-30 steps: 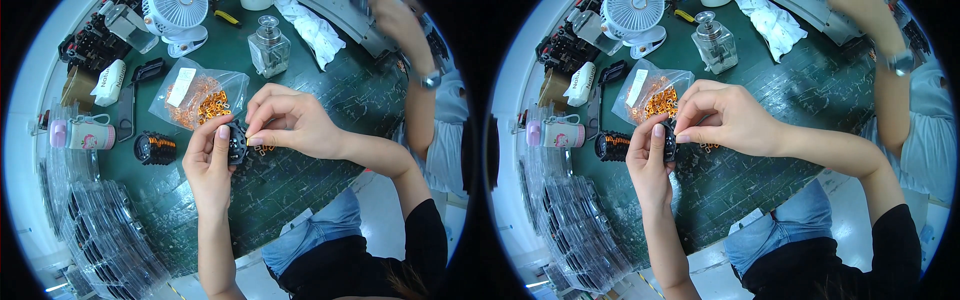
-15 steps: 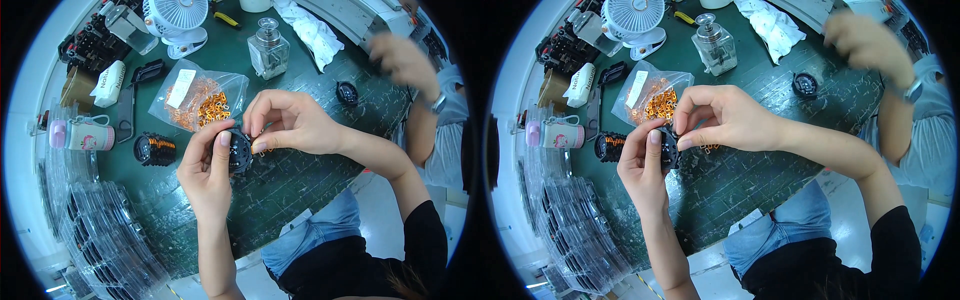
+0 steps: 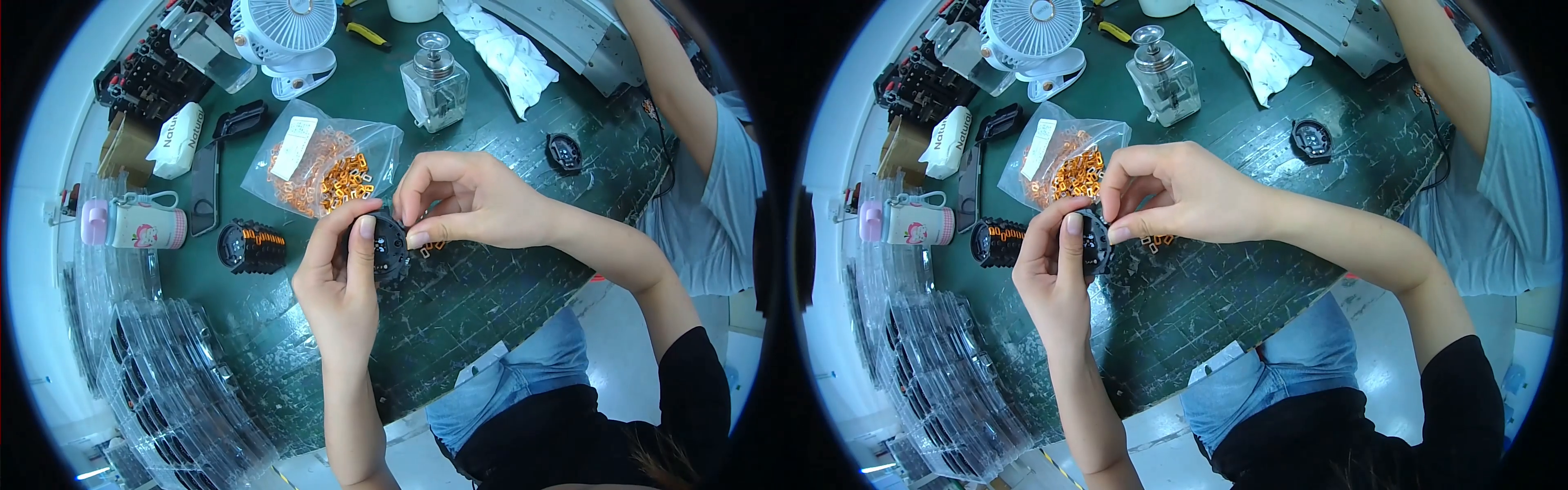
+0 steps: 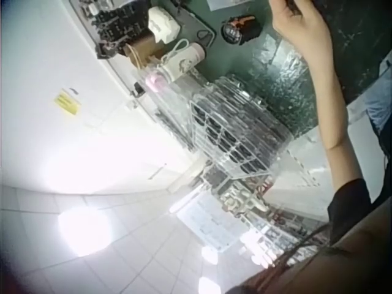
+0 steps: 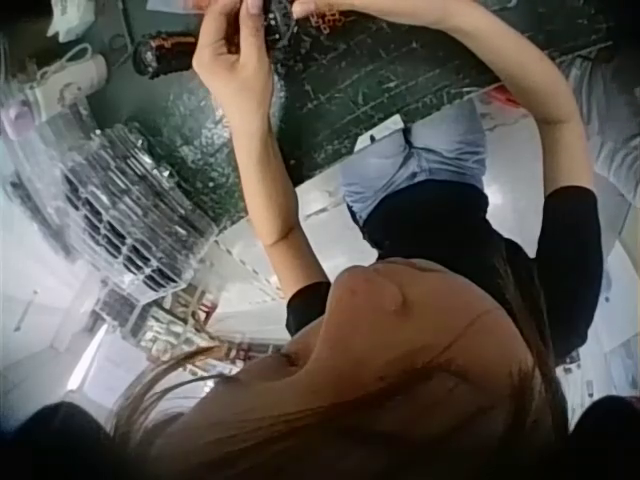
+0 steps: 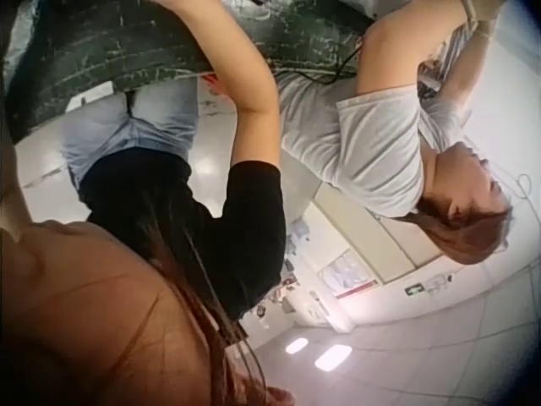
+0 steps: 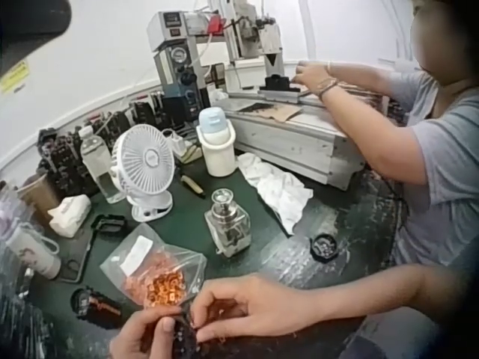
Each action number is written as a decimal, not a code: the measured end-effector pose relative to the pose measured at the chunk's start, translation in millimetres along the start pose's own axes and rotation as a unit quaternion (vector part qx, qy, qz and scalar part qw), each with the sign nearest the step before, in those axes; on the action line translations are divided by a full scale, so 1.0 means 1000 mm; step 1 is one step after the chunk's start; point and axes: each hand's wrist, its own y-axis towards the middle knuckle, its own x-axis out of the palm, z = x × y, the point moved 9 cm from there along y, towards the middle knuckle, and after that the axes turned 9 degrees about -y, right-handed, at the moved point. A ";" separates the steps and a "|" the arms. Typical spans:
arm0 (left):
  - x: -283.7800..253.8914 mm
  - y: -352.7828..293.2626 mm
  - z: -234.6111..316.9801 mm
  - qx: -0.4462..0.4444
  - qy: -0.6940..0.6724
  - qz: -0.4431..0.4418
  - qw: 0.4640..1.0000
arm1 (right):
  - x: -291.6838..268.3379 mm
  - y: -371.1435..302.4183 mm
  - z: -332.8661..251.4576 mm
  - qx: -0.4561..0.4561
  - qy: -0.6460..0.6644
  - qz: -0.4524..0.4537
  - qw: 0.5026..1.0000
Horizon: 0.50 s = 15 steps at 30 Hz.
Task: The person assembles small electronic components by hand, placing tiny gold parts into black plastic housings.
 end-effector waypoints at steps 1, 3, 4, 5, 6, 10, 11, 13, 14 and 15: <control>0.004 0.000 -0.004 -0.040 -0.014 -0.012 0.999 | -0.002 -0.001 -0.003 0.000 -0.002 0.003 1.000; 0.011 0.000 -0.007 -0.059 -0.042 -0.021 0.997 | -0.010 -0.005 -0.009 0.005 -0.026 0.043 0.999; 0.016 0.000 -0.010 -0.077 -0.070 -0.029 0.994 | -0.013 -0.008 -0.014 0.006 -0.028 0.048 0.998; 0.015 0.002 -0.010 -0.076 -0.069 -0.034 0.994 | -0.014 -0.011 -0.029 -0.037 -0.145 0.070 0.986; 0.009 0.004 -0.013 -0.092 -0.082 -0.023 0.992 | -0.015 -0.015 -0.043 -0.079 -0.260 0.092 0.958; -0.043 0.010 -0.038 -0.143 -0.148 0.058 0.977 | -0.023 -0.057 -0.058 -0.161 -0.479 0.229 0.832; -0.041 0.013 -0.036 -0.131 -0.188 0.049 0.972 | -0.036 -0.078 -0.061 -0.129 -0.515 0.273 0.803; -0.041 0.016 -0.030 -0.113 -0.086 0.073 0.987 | -0.070 -0.119 -0.048 -0.044 -0.520 0.381 0.763; -0.045 0.014 -0.022 -0.108 -0.081 0.080 0.988 | -0.078 -0.129 -0.044 -0.011 -0.542 0.402 0.738; -0.043 0.013 -0.023 -0.110 -0.080 0.080 0.987 | -0.088 -0.141 -0.038 0.028 -0.567 0.423 0.706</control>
